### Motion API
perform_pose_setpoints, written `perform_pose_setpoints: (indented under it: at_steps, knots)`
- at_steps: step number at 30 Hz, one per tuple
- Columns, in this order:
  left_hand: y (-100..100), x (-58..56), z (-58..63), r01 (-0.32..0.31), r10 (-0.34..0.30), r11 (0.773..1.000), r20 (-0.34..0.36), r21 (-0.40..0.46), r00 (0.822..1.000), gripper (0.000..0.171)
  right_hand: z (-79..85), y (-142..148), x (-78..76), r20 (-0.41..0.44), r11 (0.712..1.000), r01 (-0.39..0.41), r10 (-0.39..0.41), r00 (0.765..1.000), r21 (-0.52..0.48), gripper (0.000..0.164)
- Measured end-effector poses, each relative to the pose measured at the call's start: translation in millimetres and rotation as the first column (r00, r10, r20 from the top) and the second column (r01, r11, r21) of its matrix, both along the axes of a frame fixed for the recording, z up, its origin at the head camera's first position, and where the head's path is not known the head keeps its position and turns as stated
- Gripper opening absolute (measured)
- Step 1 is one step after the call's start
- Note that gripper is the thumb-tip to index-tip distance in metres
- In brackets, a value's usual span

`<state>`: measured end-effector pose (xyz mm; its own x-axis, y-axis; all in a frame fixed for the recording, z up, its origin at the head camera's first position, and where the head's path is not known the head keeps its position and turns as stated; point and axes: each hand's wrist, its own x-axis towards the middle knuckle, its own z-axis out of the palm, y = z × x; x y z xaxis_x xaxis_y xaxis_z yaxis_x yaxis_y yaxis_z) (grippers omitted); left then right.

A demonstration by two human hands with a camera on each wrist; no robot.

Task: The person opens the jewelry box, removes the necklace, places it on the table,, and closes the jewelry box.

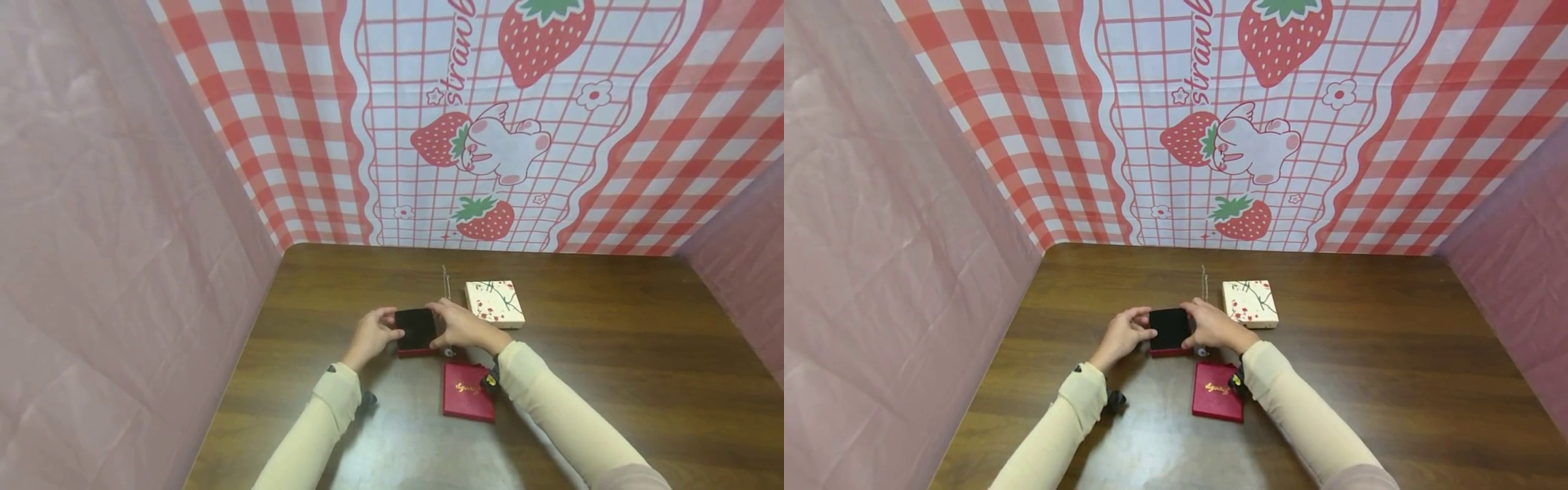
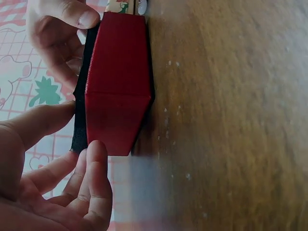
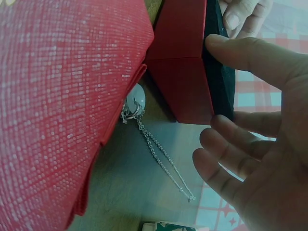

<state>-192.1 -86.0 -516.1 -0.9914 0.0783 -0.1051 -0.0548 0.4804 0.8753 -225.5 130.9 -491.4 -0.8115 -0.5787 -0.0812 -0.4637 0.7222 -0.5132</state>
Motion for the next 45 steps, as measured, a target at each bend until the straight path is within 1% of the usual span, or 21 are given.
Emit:
perform_pose_setpoints:
  at_steps: [3, 5, 8, 11, 13, 15, 17, 20, 23, 25, 28, 32, 34, 38, 41, 45]
  knots:
    - [0, 0.9, -1.6, 0.021, -0.023, 0.997, -0.033, -0.069, 0.999, 0.054, -0.6, 0, 0.9, -0.011, 1.0, -0.004, 0.004, 1.0, 0.007, 0.086]
    - [0, 2.0, -2.0, 0.032, -0.038, 0.993, -0.06, -0.111, 0.997, 0.054, -0.6, 1, 1.9, -0.041, 1.0, -0.014, 0.015, 0.999, 0.005, 0.082]
    - [-1, 3.5, -2.5, 0.031, -0.047, 0.989, -0.108, -0.141, 0.993, 0.054, -0.1, 1, 3.4, -0.116, 0.999, -0.043, 0.042, 0.992, -0.009, 0.067]
    - [-1, 4.1, -2.9, 0.012, -0.041, 0.987, -0.175, -0.163, 0.984, 0.052, 0.8, 1, 4.5, -0.175, 0.998, -0.06, 0.055, 0.983, -0.02, 0.051]
    - [0, 4.1, -3.3, 0.0, -0.041, 0.983, -0.213, -0.186, 0.976, 0.049, 1.6, 0, 5.0, -0.183, 0.998, -0.057, 0.052, 0.982, -0.019, 0.046]
    - [-1, 4.5, -3.9, 0.0, -0.054, 0.975, -0.236, -0.221, 0.97, 0.045, 2.5, 0, 5.7, -0.173, 0.999, -0.04, 0.038, 0.984, -0.012, 0.044]
    - [0, 5.1, -4.6, 0.012, -0.076, 0.967, -0.242, -0.256, 0.967, 0.042, 2.4, -1, 5.9, -0.16, 1.0, -0.024, 0.025, 0.987, 0.006, 0.045]
    - [0, 6.0, -5.1, 0.038, -0.112, 0.954, -0.238, -0.296, 0.965, 0.039, 1.1, -2, 5.8, -0.14, 0.999, -0.009, 0.014, 0.99, 0.037, 0.046]
    - [1, 6.0, -5.3, 0.056, -0.137, 0.942, -0.226, -0.332, 0.964, 0.037, -0.5, -3, 5.7, -0.134, 0.998, -0.011, 0.02, 0.991, 0.065, 0.045]
    - [2, 5.6, -5.4, 0.072, -0.152, 0.932, -0.203, -0.355, 0.967, 0.036, -0.8, -4, 6.1, -0.131, 0.997, -0.013, 0.024, 0.991, 0.079, 0.044]
    - [4, 5.0, -5.6, 0.099, -0.179, 0.912, -0.167, -0.398, 0.97, 0.037, -2.2, -6, 6.0, -0.131, 0.994, -0.018, 0.032, 0.991, 0.105, 0.043]
    - [8, 4.4, -4.6, 0.113, -0.19, 0.892, -0.136, -0.438, 0.972, 0.041, -4.3, -10, 5.4, -0.126, 0.991, -0.007, 0.023, 0.992, 0.13, 0.043]
    - [10, 3.9, -3.5, 0.106, -0.185, 0.884, -0.132, -0.455, 0.974, 0.042, -5.2, -12, 5.0, -0.128, 0.991, 0.007, 0.01, 0.992, 0.135, 0.042]
    - [14, 2.6, -0.7, 0.093, -0.175, 0.863, -0.12, -0.497, 0.977, 0.043, -5.7, -16, 4.6, -0.137, 0.989, 0.034, -0.014, 0.99, 0.141, 0.042]
    - [15, 2.3, 1.4, 0.093, -0.171, 0.854, -0.108, -0.511, 0.979, 0.043, -5.7, -18, 4.9, -0.144, 0.988, 0.042, -0.02, 0.989, 0.152, 0.042]
    - [14, 3.9, 1.1, 0.102, -0.185, 0.861, -0.119, -0.498, 0.976, 0.043, -6.7, -17, 5.9, -0.153, 0.985, 0.047, -0.021, 0.988, 0.166, 0.042]
